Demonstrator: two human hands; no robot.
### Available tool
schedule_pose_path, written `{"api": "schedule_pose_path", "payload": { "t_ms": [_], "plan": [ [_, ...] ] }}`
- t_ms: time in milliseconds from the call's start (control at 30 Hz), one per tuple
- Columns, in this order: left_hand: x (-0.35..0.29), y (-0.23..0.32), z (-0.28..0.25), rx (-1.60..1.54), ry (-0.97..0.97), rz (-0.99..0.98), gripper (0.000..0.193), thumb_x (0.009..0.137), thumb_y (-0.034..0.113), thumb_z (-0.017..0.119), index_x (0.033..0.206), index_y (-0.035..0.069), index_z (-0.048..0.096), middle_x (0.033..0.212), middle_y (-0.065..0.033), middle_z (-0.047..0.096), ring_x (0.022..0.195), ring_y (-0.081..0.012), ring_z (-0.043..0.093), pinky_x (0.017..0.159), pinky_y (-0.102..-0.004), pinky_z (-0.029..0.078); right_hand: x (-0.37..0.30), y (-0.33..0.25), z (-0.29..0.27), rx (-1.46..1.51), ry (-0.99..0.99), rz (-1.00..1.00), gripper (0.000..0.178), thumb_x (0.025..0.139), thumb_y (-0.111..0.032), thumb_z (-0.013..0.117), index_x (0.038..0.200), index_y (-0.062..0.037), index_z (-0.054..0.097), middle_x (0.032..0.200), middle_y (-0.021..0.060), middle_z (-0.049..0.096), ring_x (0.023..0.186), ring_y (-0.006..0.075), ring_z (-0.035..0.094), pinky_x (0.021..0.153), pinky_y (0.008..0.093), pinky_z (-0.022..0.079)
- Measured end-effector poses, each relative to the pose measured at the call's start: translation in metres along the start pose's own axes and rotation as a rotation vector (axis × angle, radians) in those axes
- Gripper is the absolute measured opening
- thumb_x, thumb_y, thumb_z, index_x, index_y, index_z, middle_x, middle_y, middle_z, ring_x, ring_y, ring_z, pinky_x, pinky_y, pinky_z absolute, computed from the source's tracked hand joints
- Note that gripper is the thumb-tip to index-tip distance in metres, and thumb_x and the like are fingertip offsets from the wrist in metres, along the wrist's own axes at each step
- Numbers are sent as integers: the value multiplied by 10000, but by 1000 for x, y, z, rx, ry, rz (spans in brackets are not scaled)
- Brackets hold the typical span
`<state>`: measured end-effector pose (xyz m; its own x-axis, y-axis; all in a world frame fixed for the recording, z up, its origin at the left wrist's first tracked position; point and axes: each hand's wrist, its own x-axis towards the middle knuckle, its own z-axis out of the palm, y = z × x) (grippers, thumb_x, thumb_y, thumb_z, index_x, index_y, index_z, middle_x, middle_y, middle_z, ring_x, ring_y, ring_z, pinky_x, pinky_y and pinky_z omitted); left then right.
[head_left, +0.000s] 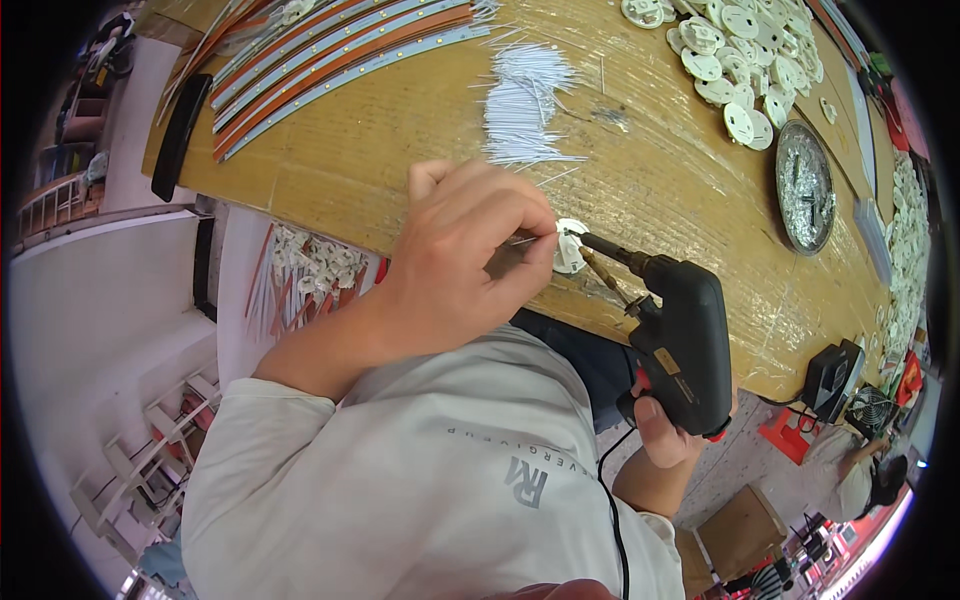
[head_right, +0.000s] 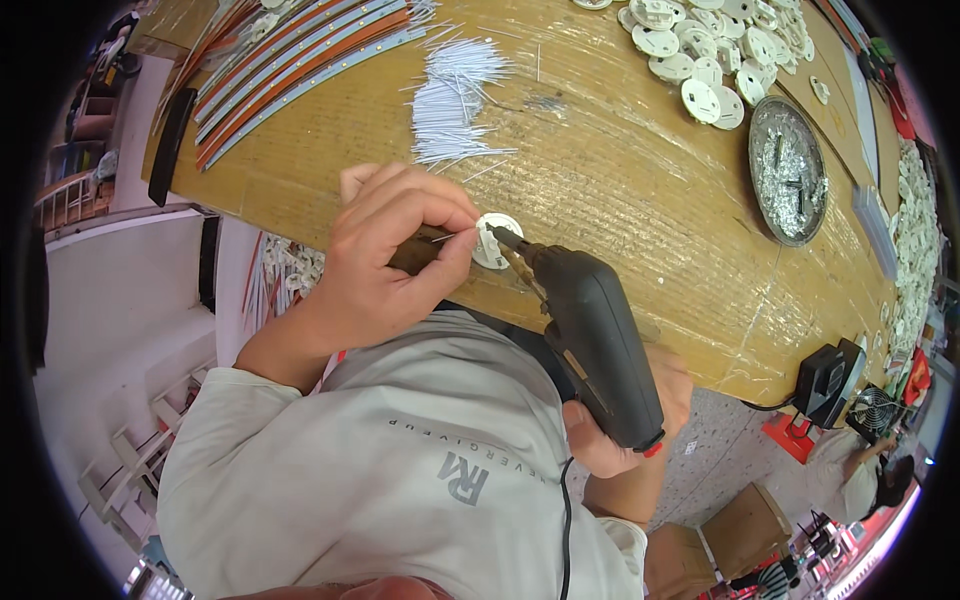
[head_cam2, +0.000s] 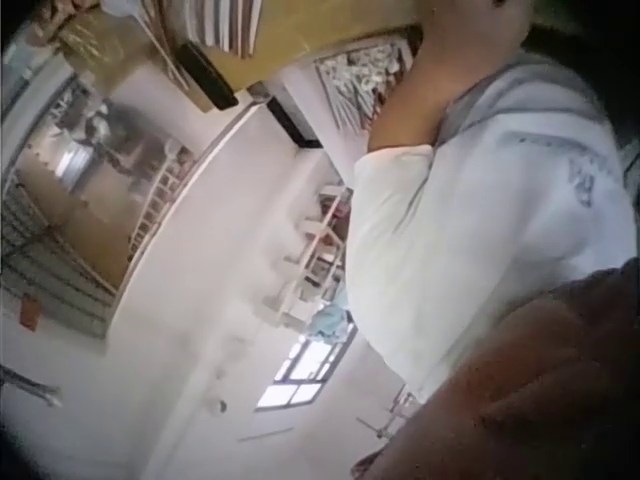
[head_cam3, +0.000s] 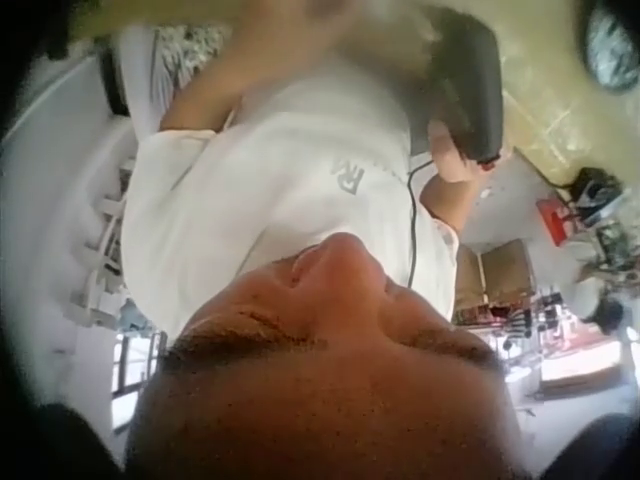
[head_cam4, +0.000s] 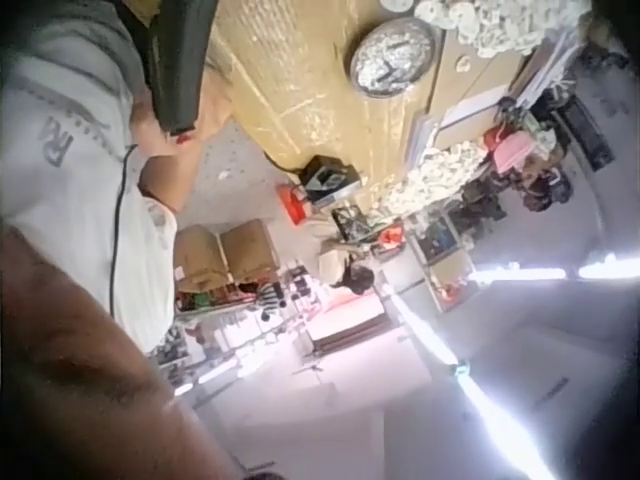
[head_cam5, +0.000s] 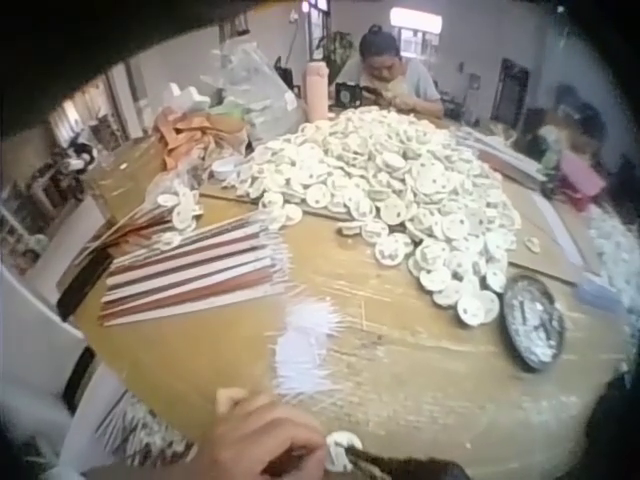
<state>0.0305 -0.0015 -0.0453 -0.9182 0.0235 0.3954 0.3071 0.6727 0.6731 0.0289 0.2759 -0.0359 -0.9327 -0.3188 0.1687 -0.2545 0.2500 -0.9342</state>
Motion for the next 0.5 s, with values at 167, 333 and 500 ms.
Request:
{"api": "schedule_pose_path", "payload": {
  "t_ms": [167, 333, 500],
  "plan": [
    [1, 0, 0, -5, -12, -15, 135, 863, 25, 777, 926, 101, 685, 987, -3, 743, 862, -181, 644, 906, -364, 357, 3, -6, 3, -52, -6, -3, 414, 827, -368, 755, 875, 43, 740, 731, 121, 708, 599, 307, 681, 611, 358, 527],
    [1, 0, 0, -12, -22, -26, 136, 861, 25, 777, 927, 100, 686, 988, -3, 744, 860, -179, 645, 908, -361, 354, 4, -5, 3, -54, -14, -6, 436, 836, -385, 752, 899, 47, 741, 714, 118, 690, 590, 312, 674, 611, 364, 525],
    [1, 1, -1, -15, -21, -31, 134, 856, 26, 782, 924, 98, 692, 986, -3, 743, 870, -178, 650, 911, -362, 351, 5, -3, -1, -74, -41, -31, 434, 828, -372, 755, 912, 53, 739, 716, 115, 692, 587, 312, 673, 612, 366, 527]
  ]
}}
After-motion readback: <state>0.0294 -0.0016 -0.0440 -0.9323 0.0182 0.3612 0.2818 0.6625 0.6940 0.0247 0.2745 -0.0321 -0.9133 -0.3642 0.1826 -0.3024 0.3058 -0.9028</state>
